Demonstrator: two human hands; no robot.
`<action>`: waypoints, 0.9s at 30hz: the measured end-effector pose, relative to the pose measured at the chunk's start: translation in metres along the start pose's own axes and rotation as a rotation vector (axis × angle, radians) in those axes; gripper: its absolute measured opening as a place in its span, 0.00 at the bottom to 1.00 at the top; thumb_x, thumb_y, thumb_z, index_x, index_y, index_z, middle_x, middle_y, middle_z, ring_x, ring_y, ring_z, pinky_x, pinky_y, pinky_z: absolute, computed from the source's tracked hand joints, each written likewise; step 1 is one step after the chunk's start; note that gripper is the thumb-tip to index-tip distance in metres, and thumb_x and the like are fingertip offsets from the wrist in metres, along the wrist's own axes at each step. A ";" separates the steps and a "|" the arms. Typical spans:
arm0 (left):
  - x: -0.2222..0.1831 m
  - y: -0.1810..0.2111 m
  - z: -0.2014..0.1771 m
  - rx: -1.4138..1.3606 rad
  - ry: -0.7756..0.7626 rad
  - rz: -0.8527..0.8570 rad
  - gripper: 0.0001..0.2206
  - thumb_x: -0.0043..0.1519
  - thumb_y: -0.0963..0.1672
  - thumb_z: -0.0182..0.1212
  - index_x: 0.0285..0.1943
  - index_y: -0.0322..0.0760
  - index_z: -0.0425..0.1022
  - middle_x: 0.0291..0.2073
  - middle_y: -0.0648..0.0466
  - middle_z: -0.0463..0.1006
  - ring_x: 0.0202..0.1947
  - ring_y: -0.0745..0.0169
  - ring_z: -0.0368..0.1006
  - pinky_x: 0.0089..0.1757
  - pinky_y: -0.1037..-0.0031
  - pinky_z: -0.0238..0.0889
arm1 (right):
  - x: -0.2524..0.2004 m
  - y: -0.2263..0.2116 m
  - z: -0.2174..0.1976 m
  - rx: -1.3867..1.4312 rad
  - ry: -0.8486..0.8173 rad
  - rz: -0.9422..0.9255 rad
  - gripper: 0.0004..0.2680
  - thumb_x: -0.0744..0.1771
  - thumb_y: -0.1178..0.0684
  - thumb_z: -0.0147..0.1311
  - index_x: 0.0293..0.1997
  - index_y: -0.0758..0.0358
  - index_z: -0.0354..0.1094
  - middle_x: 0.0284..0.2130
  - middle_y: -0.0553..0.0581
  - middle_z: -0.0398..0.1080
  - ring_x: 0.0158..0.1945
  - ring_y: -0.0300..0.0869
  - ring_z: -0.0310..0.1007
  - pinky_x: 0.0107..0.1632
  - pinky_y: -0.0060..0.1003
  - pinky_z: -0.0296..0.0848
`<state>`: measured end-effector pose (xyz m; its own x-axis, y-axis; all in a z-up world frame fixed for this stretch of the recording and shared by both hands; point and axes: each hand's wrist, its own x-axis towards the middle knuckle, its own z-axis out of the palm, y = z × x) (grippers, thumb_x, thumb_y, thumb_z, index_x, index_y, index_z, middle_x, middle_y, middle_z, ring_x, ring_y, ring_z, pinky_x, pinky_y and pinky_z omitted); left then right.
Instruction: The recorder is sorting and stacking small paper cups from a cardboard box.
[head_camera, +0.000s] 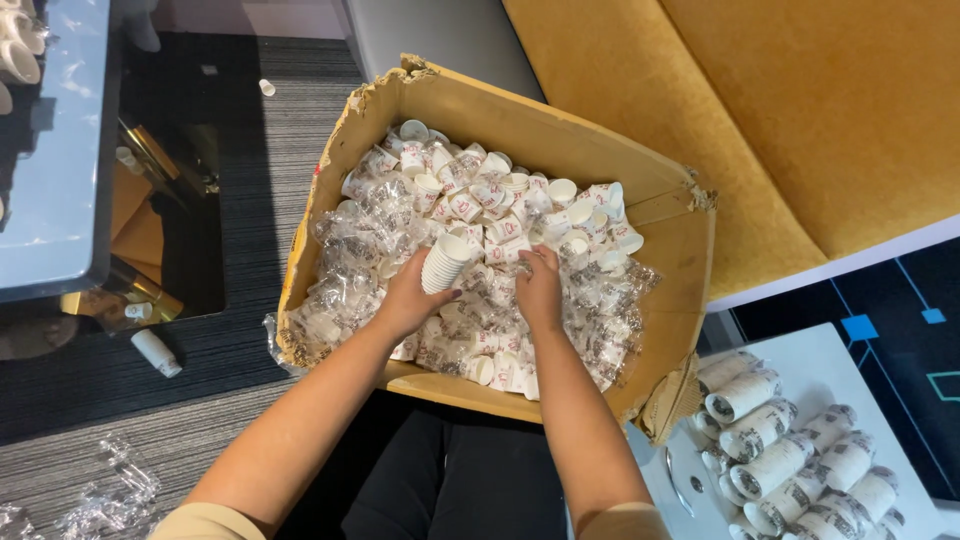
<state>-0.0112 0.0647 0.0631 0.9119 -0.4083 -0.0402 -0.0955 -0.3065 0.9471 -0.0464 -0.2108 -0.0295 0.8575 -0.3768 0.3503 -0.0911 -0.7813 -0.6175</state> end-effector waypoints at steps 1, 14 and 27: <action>0.002 -0.005 0.001 -0.001 0.001 0.002 0.33 0.50 0.45 0.75 0.65 0.36 0.65 0.52 0.45 0.77 0.50 0.52 0.77 0.48 0.63 0.71 | 0.000 -0.006 -0.003 -0.001 0.001 -0.002 0.15 0.65 0.63 0.54 0.57 0.58 0.75 0.66 0.59 0.62 0.63 0.50 0.73 0.59 0.37 0.75; 0.007 -0.045 0.013 0.274 -0.031 -0.038 0.36 0.46 0.46 0.80 0.65 0.45 0.69 0.53 0.41 0.73 0.54 0.41 0.72 0.53 0.58 0.66 | -0.017 -0.122 -0.045 0.412 -0.089 0.153 0.09 0.68 0.62 0.52 0.54 0.62 0.69 0.45 0.58 0.77 0.45 0.42 0.78 0.47 0.34 0.75; 0.007 -0.029 0.005 0.143 0.037 -0.034 0.33 0.46 0.44 0.79 0.61 0.37 0.69 0.49 0.41 0.77 0.49 0.45 0.76 0.48 0.60 0.69 | -0.013 -0.084 -0.008 0.229 -0.253 -0.212 0.17 0.67 0.70 0.44 0.63 0.65 0.67 0.65 0.63 0.64 0.68 0.53 0.65 0.69 0.43 0.64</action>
<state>-0.0037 0.0667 0.0339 0.9296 -0.3640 -0.0574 -0.1175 -0.4404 0.8901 -0.0543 -0.1439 0.0237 0.9454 -0.0623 0.3199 0.1922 -0.6863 -0.7015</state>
